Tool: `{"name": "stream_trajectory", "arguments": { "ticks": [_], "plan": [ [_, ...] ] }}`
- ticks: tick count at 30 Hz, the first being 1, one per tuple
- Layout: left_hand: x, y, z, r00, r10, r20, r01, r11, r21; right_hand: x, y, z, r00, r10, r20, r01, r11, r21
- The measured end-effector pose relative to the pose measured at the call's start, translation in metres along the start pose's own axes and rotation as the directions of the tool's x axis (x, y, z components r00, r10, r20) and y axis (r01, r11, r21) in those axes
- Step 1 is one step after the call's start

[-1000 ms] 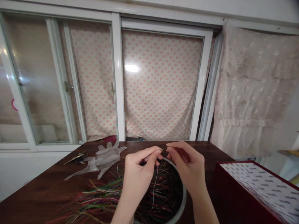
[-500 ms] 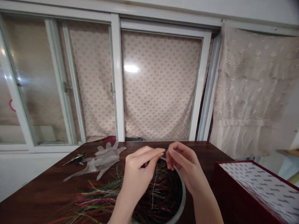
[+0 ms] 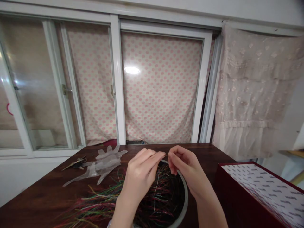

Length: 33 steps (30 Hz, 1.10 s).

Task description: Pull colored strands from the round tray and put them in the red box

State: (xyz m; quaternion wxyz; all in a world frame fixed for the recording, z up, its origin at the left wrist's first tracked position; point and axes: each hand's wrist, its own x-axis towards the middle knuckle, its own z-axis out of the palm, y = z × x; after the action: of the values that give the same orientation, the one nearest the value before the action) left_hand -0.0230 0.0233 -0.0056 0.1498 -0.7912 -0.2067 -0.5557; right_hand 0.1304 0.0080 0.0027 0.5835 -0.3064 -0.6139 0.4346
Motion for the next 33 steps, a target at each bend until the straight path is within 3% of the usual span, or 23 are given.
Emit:
{"name": "stream_trajectory", "arguments": {
  "ticks": [13, 20, 24, 29, 33],
  "plan": [
    [0.003, 0.007, 0.002, 1.000, -0.024, -0.003, 0.024, 1.000, 0.012, 0.000, 0.001, -0.004, 0.999, -0.030, -0.019, 0.029, 0.998, -0.048],
    [0.001, 0.006, 0.006, 0.997, -0.063, 0.051, 0.059, 0.994, 0.091, 0.002, 0.005, -0.006, 0.999, -0.021, 0.035, 0.027, 0.984, -0.178],
    [0.001, 0.007, 0.009, 0.990, -0.113, 0.085, 0.099, 0.984, 0.151, 0.003, 0.006, -0.006, 0.998, -0.062, -0.002, 0.059, 0.961, -0.268],
    [0.004, 0.011, 0.011, 0.957, -0.266, 0.116, 0.250, 0.959, 0.134, 0.002, 0.005, -0.004, 0.983, -0.167, -0.070, 0.116, 0.878, -0.465],
    [0.007, 0.014, 0.011, 0.874, -0.445, 0.195, 0.448, 0.894, 0.033, 0.001, 0.004, -0.004, 0.968, -0.243, -0.066, 0.159, 0.792, -0.589]
  ]
}}
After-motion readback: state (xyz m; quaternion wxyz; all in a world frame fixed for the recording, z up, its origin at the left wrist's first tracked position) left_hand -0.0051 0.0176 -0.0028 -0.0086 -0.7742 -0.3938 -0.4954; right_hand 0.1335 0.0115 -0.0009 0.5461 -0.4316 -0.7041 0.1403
